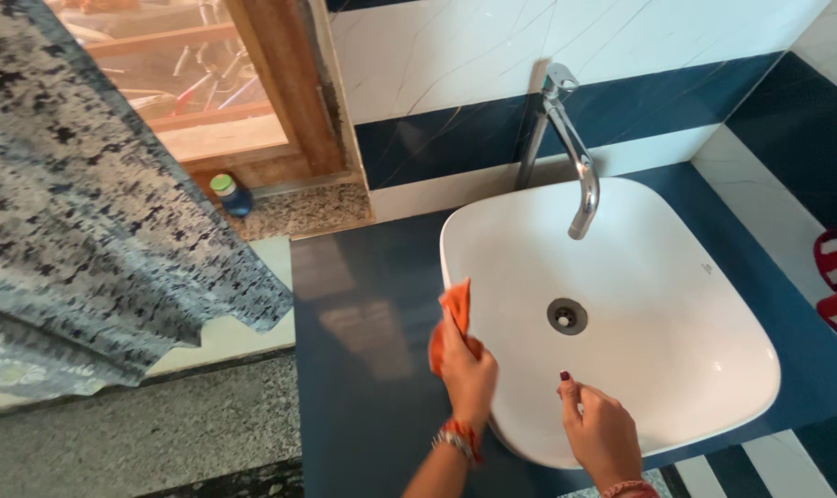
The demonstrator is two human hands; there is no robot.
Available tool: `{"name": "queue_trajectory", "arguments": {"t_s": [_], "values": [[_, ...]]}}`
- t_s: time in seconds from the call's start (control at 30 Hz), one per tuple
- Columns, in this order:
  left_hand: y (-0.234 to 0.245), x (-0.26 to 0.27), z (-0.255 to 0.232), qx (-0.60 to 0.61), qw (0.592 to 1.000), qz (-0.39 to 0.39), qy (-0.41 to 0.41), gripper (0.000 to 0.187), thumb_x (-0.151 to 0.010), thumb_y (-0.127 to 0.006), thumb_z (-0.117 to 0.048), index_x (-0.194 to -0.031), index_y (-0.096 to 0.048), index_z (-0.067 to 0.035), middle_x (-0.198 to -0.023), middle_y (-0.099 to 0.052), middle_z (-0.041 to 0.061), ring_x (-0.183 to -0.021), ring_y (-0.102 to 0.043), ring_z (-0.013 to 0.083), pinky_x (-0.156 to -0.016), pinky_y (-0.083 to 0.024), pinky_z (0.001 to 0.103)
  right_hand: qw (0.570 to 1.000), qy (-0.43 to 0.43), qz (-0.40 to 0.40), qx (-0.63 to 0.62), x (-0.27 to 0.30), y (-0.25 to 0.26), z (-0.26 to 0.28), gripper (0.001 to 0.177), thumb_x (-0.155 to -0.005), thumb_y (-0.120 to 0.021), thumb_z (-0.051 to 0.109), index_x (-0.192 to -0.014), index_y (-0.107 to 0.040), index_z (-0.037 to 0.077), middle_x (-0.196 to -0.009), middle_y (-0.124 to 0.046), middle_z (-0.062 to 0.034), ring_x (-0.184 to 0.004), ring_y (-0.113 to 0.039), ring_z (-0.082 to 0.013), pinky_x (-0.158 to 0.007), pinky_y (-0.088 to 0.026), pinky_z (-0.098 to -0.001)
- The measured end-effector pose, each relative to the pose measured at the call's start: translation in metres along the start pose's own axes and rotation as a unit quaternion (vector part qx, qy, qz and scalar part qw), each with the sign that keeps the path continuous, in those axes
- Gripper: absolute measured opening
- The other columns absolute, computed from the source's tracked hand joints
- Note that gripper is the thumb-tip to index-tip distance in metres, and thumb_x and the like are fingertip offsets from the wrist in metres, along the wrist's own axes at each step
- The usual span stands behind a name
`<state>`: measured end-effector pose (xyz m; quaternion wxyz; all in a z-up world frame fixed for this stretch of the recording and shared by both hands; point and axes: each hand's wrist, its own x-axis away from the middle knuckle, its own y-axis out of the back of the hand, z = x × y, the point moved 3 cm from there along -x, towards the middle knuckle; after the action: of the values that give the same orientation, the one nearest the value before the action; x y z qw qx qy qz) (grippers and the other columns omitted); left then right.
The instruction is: The person wipes the tiled wall and a metal towel ring with an orange cloth, then wipes the white sink basin and faucet. The person uses the cloth to wipe different parts of the wall and sink in sequence.
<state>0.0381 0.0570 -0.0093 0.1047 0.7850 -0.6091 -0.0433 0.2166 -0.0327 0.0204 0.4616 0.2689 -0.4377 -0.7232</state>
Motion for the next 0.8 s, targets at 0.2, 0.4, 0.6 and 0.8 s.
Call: {"name": "queue_trajectory", "arguments": {"t_s": [0.2,0.4,0.6,0.8], "values": [[-0.02,0.104,0.05,0.018,0.99,-0.042,0.134,0.094,-0.08,-0.073,-0.02,-0.161,-0.025,-0.01,-0.13,-0.066,0.017,-0.119,-0.068,0.0311,-0.1,-0.052,0.036,1.0,0.022,-0.019,-0.004,0.001,-0.005,-0.008,0.048,-0.101,-0.05,0.046,-0.092,-0.082,0.011,-0.091,-0.08,-0.0108,-0.089,-0.075,-0.0321,-0.079,-0.059,-0.0411],[-0.031,0.107,0.068,-0.071,0.992,0.008,0.102,0.066,-0.078,-0.077,-0.024,-0.132,-0.047,-0.002,-0.116,-0.067,0.02,-0.11,-0.066,0.0378,-0.095,-0.052,0.044,0.999,-0.02,0.031,0.033,-0.007,-0.017,-0.015,0.05,-0.1,-0.047,0.05,-0.097,-0.082,0.015,-0.095,-0.08,-0.008,-0.09,-0.076,-0.0315,-0.084,-0.059,-0.0424],[-0.011,0.053,0.043,-0.106,0.991,0.048,0.066,0.047,-0.077,-0.068,-0.009,-0.12,-0.053,-0.003,-0.1,-0.067,0.016,-0.095,-0.067,0.0351,-0.087,-0.053,0.045,0.999,0.024,0.018,0.044,0.002,-0.012,-0.01,0.046,-0.099,-0.05,0.047,-0.092,-0.083,0.015,-0.088,-0.079,-0.0115,-0.088,-0.075,-0.034,-0.08,-0.059,-0.0427],[0.009,-0.016,0.004,-0.067,0.976,0.131,0.162,0.065,-0.076,-0.063,-0.002,-0.137,-0.041,-0.004,-0.088,-0.066,0.006,-0.074,-0.072,0.0242,-0.064,-0.059,0.035,0.999,0.028,0.0,0.037,0.008,-0.002,0.004,0.045,-0.099,-0.053,0.043,-0.087,-0.08,0.009,-0.083,-0.076,-0.0159,-0.08,-0.072,-0.0373,-0.073,-0.058,-0.0451]]}}
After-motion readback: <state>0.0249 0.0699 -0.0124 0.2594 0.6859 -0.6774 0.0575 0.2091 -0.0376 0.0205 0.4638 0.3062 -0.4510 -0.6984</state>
